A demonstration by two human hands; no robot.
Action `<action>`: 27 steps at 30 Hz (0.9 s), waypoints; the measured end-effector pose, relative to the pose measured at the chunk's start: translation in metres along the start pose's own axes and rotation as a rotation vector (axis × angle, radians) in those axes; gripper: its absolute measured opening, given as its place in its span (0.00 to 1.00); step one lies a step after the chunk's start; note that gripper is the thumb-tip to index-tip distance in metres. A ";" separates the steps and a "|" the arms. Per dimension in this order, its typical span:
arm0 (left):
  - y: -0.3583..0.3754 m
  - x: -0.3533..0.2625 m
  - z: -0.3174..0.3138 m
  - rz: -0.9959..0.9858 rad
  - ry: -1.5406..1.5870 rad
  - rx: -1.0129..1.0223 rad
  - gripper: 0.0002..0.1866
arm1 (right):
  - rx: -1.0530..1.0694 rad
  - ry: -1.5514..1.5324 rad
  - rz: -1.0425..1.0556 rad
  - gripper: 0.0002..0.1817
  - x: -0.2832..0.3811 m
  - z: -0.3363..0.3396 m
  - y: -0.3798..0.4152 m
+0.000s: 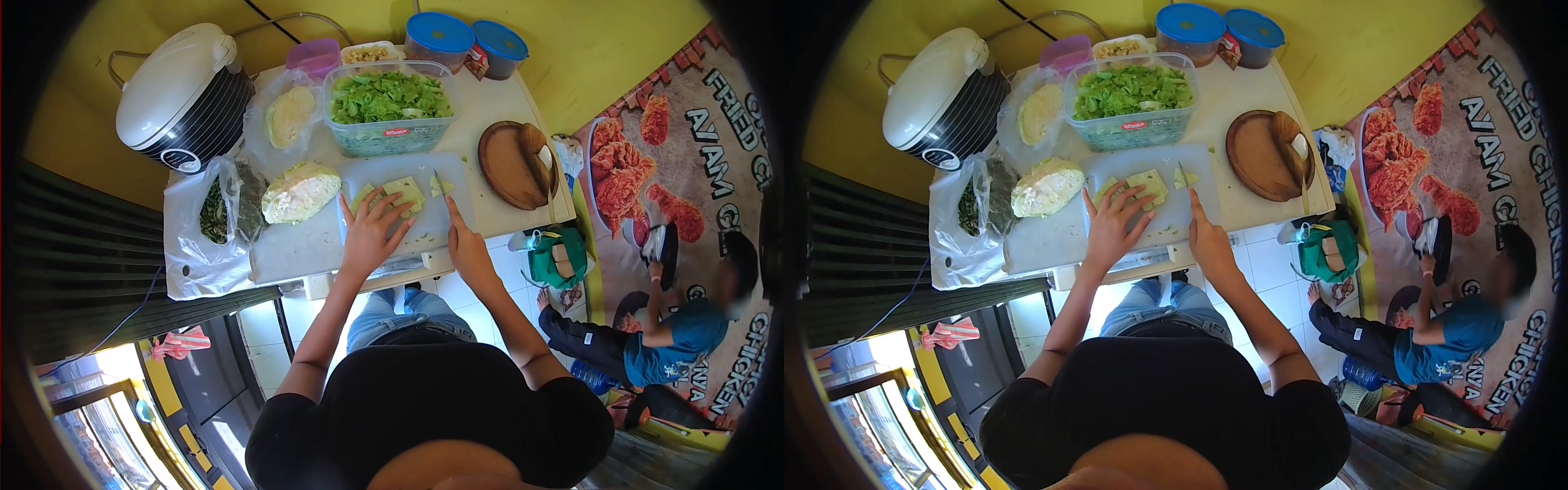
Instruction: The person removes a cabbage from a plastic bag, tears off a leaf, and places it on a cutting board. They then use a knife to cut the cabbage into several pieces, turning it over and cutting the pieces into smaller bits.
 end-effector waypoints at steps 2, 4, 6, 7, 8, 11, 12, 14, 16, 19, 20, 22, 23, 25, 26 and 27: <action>0.001 0.000 -0.001 -0.002 -0.003 0.003 0.15 | 0.020 0.028 -0.009 0.32 -0.002 -0.002 0.010; 0.002 0.000 -0.002 0.000 -0.001 0.003 0.15 | 0.023 -0.012 -0.070 0.30 -0.003 -0.002 0.017; 0.001 0.001 -0.002 -0.003 -0.001 -0.002 0.15 | 0.004 -0.032 -0.048 0.30 -0.003 -0.002 0.015; 0.001 0.001 -0.001 -0.006 -0.007 -0.010 0.15 | -0.013 -0.053 -0.024 0.30 -0.002 -0.001 0.014; 0.001 0.000 0.000 -0.010 -0.013 -0.019 0.16 | -0.015 -0.052 -0.026 0.30 -0.003 -0.003 0.013; -0.005 -0.013 0.001 -0.103 0.002 -0.007 0.18 | -0.075 -0.079 0.043 0.29 -0.004 -0.001 0.011; -0.009 -0.014 -0.001 -0.106 0.005 -0.006 0.18 | -0.097 -0.107 0.095 0.29 -0.003 -0.001 0.010; -0.017 -0.022 -0.015 -0.208 0.053 0.072 0.19 | -0.120 -0.132 0.143 0.30 -0.001 0.003 0.010; -0.024 -0.020 -0.028 -0.242 0.049 0.084 0.20 | -0.050 -0.101 0.059 0.30 -0.002 0.002 0.007; -0.025 -0.020 -0.040 -0.278 0.022 0.106 0.20 | -0.014 -0.086 0.015 0.29 0.001 0.005 0.004; -0.026 -0.020 -0.040 -0.278 0.000 0.112 0.20 | -0.015 -0.087 0.015 0.29 0.001 0.007 0.004; -0.025 -0.021 -0.040 -0.268 -0.021 0.119 0.21 | 0.002 -0.081 0.010 0.29 0.003 0.007 0.005; -0.024 -0.021 -0.040 -0.258 -0.038 0.124 0.21 | 0.002 -0.084 0.008 0.29 0.003 0.006 0.007; -0.023 -0.023 -0.038 -0.242 -0.037 0.125 0.21 | -0.028 -0.106 0.036 0.30 0.005 0.008 0.017; -0.023 -0.023 -0.038 -0.223 -0.036 0.124 0.21 | -0.029 -0.105 0.035 0.30 0.005 0.009 0.021; -0.023 -0.024 -0.037 -0.225 -0.036 0.125 0.21 | 0.007 -0.093 0.003 0.30 0.003 0.008 0.026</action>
Point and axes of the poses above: each hand's wrist, its own y-axis away from the middle knuckle, its own z-axis out of the back of the hand, x = y × z, the point moved 8 cm from there along -y, towards the middle knuckle, and after that the axes turned 1 degree about -z, right-handed, at the moved point
